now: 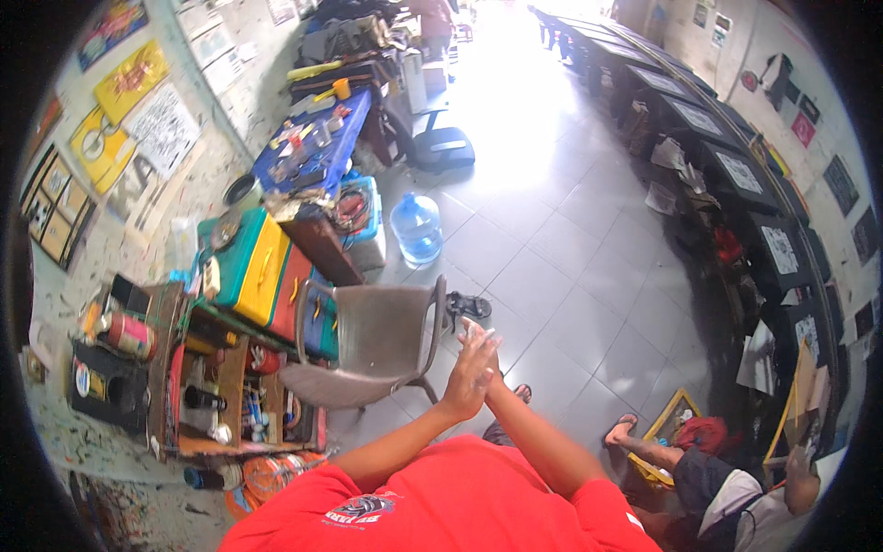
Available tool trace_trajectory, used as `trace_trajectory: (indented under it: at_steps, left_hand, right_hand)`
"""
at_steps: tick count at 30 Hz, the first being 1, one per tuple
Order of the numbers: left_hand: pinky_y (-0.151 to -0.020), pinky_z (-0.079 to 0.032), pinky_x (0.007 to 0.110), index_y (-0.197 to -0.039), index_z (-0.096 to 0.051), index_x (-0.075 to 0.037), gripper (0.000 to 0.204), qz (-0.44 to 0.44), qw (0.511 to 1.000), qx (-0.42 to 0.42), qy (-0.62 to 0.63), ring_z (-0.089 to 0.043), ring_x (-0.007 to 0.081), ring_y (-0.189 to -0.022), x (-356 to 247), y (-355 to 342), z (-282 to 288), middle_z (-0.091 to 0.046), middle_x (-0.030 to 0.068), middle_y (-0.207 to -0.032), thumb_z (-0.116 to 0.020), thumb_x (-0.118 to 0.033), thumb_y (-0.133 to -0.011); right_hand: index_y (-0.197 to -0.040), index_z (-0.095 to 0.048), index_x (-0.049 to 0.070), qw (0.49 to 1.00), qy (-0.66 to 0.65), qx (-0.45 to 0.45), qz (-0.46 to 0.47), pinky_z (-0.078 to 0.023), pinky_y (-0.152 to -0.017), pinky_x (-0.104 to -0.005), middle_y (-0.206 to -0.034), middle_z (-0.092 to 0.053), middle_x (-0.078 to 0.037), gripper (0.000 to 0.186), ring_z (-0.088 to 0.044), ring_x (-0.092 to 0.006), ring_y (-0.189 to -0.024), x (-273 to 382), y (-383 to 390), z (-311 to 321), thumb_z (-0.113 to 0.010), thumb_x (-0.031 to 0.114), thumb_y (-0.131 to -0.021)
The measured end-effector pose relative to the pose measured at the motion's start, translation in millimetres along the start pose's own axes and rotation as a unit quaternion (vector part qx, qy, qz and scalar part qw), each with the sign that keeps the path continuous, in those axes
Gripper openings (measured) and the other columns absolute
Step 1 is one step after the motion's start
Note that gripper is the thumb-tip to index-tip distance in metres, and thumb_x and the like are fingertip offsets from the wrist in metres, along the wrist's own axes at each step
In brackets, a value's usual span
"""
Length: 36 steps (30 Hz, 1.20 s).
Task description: The person performs screen printing on black t-shirts using a squeegee and a screen printing frame. They repeatedly pull the squeegee across the screen to transfer white ink onto the shirts, occasionally repositioning the shirts and adding more ink to the screen.
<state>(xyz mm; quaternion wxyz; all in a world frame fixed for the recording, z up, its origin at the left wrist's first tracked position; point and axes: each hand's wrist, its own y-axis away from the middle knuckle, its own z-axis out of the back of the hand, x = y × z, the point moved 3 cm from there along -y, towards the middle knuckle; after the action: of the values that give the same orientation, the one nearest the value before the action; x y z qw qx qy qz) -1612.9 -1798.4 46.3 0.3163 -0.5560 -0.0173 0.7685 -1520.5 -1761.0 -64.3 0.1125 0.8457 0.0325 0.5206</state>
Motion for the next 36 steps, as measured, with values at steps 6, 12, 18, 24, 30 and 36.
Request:
trace_trajectory:
  at_steps: [6, 12, 18, 24, 30, 36]
  left_hand:
    - [-0.119, -0.012, 0.040, -0.146, -0.034, 0.005, 0.066, 0.046, 0.960, 0.044, 0.273, -0.021, 0.0329, -0.146, 43, -138, -69, -0.032, 0.0215, -0.153, -0.028, -0.045, -0.103]
    - [-0.120, -0.001, 0.039, -0.151, -0.010, 0.007, 0.075, -0.016, 0.960, 0.059, 0.272, -0.001, 0.0285, -0.150, 10, -256, -126, -0.008, 0.0191, -0.161, -0.025, -0.049, -0.103]
    - [-0.119, -0.003, 0.039, -0.151, -0.002, 0.009, 0.082, 0.005, 0.955, 0.112, 0.274, 0.001, 0.0311, -0.149, 12, -341, -162, -0.003, 0.0214, -0.160, -0.026, -0.053, -0.103]
    - [-0.117, -0.023, 0.039, -0.153, -0.018, -0.006, 0.063, 0.336, 0.746, 0.048, 0.573, -0.031, 0.0235, -0.141, 87, -445, -162, -0.031, 0.0124, -0.154, -0.024, -0.047, -0.105]
    - [-0.119, -0.019, 0.038, -0.154, -0.017, -0.007, 0.063, 0.262, 0.744, -0.022, 0.614, -0.016, 0.0223, -0.148, 200, -617, -168, -0.018, 0.0109, -0.160, -0.025, -0.046, -0.105]
    - [-0.120, -0.005, 0.040, -0.155, -0.005, -0.005, 0.070, -0.069, 0.901, 0.253, 0.346, -0.001, 0.0296, -0.150, 265, -739, -193, 0.000, 0.0133, -0.163, -0.037, -0.038, -0.103]
  right_hand:
    - [-0.143, -0.038, 0.001, 0.957, 0.232, -0.143, 0.098, -0.041, -0.103, -0.0343, -0.141, -0.047, -0.015, 0.051, -0.051, -0.0284, -0.124, 104, -41, 53, -0.042, 0.031, -0.102]
    - [-0.148, -0.035, 0.008, 0.977, 0.106, -0.131, 0.127, -0.041, -0.103, -0.0402, -0.154, -0.034, -0.008, 0.060, -0.042, -0.0269, -0.134, 230, -111, 108, -0.038, 0.046, -0.101]
    - [-0.148, -0.035, 0.007, 0.976, 0.131, -0.121, 0.127, -0.033, -0.109, -0.0428, -0.150, -0.040, -0.014, 0.058, -0.038, -0.0311, -0.138, 331, -222, 170, -0.035, 0.043, -0.103]
    - [-0.147, -0.031, -0.003, 0.773, 0.542, -0.084, 0.318, -0.024, -0.114, -0.0448, -0.155, -0.028, -0.020, 0.053, -0.024, -0.0344, -0.145, 313, -305, 194, -0.040, 0.024, -0.101]
    - [-0.152, -0.017, -0.001, 0.837, 0.450, -0.042, 0.308, -0.009, -0.119, -0.0429, -0.160, -0.011, -0.021, 0.056, -0.009, -0.0371, -0.148, 344, -420, 179, -0.026, 0.029, -0.106]
    - [-0.152, -0.022, 0.002, 0.965, 0.200, -0.071, 0.152, -0.008, -0.120, -0.0351, -0.161, -0.015, -0.010, 0.063, -0.014, -0.0245, -0.148, 448, -616, 277, -0.020, 0.044, -0.106]
